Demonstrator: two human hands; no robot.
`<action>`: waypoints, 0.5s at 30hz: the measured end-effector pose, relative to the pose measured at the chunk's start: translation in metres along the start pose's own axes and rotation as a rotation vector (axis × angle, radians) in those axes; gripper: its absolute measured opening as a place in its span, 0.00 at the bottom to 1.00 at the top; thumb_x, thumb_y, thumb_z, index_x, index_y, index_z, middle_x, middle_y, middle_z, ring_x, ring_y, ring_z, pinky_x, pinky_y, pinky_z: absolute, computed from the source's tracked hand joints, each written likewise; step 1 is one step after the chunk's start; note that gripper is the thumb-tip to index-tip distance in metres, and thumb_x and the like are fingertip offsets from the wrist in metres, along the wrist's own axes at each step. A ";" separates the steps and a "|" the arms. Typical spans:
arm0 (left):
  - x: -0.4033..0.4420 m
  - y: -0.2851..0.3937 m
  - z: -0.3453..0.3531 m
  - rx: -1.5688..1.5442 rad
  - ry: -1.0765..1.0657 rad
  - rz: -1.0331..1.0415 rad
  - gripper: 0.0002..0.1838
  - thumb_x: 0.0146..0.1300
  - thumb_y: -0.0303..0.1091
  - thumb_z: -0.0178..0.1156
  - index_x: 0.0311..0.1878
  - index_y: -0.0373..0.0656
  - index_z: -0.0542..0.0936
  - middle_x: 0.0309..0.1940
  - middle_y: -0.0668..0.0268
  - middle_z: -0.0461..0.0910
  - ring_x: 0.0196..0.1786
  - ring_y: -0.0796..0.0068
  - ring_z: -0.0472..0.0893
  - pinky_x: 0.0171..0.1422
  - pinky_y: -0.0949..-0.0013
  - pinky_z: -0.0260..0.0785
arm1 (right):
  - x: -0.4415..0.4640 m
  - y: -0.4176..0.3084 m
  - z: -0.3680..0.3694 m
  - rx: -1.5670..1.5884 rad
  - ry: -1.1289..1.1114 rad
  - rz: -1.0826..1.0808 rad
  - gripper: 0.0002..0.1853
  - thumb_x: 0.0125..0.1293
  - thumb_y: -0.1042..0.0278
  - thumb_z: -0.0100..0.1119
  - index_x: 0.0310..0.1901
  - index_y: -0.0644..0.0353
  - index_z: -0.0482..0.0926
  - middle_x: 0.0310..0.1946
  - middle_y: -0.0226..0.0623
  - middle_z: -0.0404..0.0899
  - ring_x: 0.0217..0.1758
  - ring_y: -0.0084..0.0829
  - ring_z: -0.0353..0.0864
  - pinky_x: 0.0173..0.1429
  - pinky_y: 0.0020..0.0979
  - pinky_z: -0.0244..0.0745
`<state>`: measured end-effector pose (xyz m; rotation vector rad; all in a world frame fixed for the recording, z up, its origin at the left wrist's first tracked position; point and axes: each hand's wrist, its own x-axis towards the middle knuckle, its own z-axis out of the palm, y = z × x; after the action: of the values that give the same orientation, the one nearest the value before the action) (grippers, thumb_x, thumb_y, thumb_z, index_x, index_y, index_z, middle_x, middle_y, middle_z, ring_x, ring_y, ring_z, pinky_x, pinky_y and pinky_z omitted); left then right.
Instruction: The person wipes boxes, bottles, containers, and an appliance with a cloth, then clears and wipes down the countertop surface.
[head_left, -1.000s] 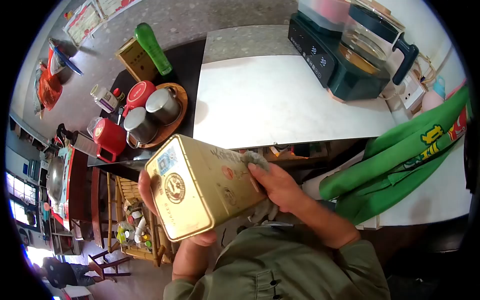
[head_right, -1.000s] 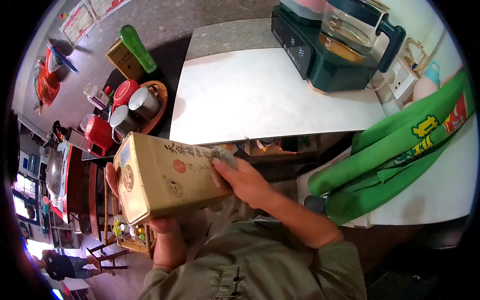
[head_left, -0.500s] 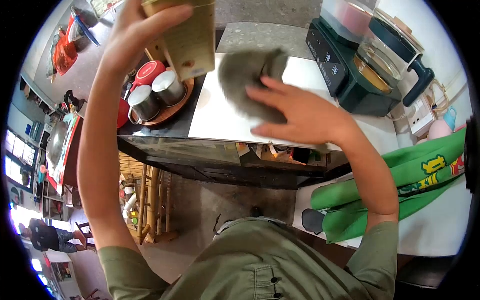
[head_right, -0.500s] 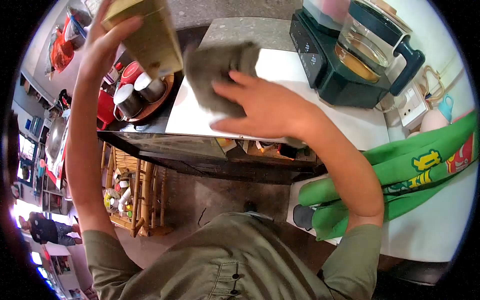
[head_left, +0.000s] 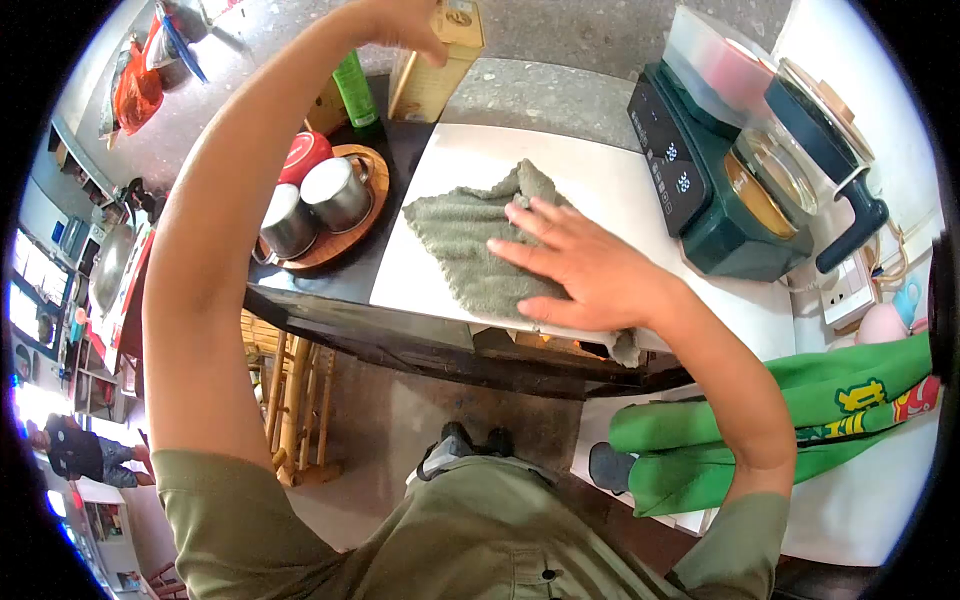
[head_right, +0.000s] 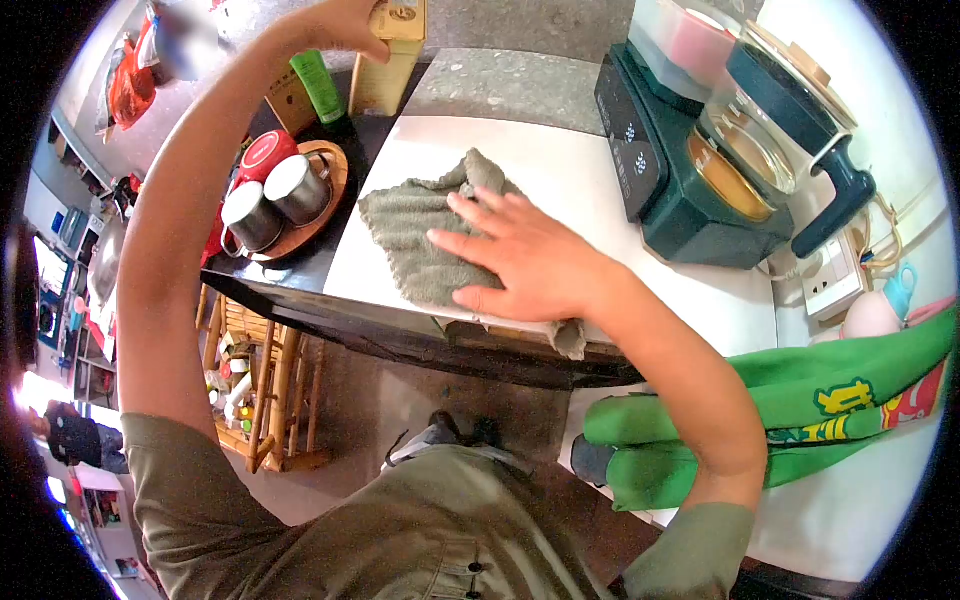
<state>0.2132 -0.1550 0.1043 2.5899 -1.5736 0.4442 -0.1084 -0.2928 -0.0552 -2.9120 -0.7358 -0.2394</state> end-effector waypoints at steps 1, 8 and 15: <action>0.006 -0.005 0.004 0.027 -0.104 -0.037 0.63 0.35 0.51 0.79 0.72 0.30 0.58 0.63 0.37 0.70 0.68 0.46 0.71 0.71 0.58 0.64 | 0.004 -0.001 0.007 -0.063 -0.049 0.002 0.35 0.70 0.38 0.48 0.75 0.44 0.61 0.76 0.53 0.52 0.79 0.56 0.49 0.80 0.51 0.46; 0.032 -0.046 0.030 0.067 -0.178 -0.007 0.63 0.34 0.52 0.80 0.71 0.29 0.59 0.64 0.41 0.72 0.65 0.49 0.73 0.68 0.59 0.67 | 0.016 -0.025 0.021 -0.124 -0.129 0.109 0.34 0.74 0.38 0.40 0.77 0.40 0.55 0.78 0.54 0.45 0.81 0.56 0.41 0.81 0.53 0.37; 0.061 -0.085 0.030 0.132 -0.721 -0.147 0.29 0.33 0.42 0.81 0.39 0.38 0.83 0.37 0.54 0.85 0.42 0.60 0.83 0.46 0.57 0.75 | 0.064 -0.019 0.026 -0.069 -0.143 0.099 0.34 0.74 0.39 0.39 0.75 0.47 0.60 0.77 0.53 0.50 0.81 0.54 0.43 0.81 0.53 0.39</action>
<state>0.3199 -0.1738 0.1000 3.1437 -1.5111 -0.4751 -0.0592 -0.2427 -0.0673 -3.0462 -0.6115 -0.0472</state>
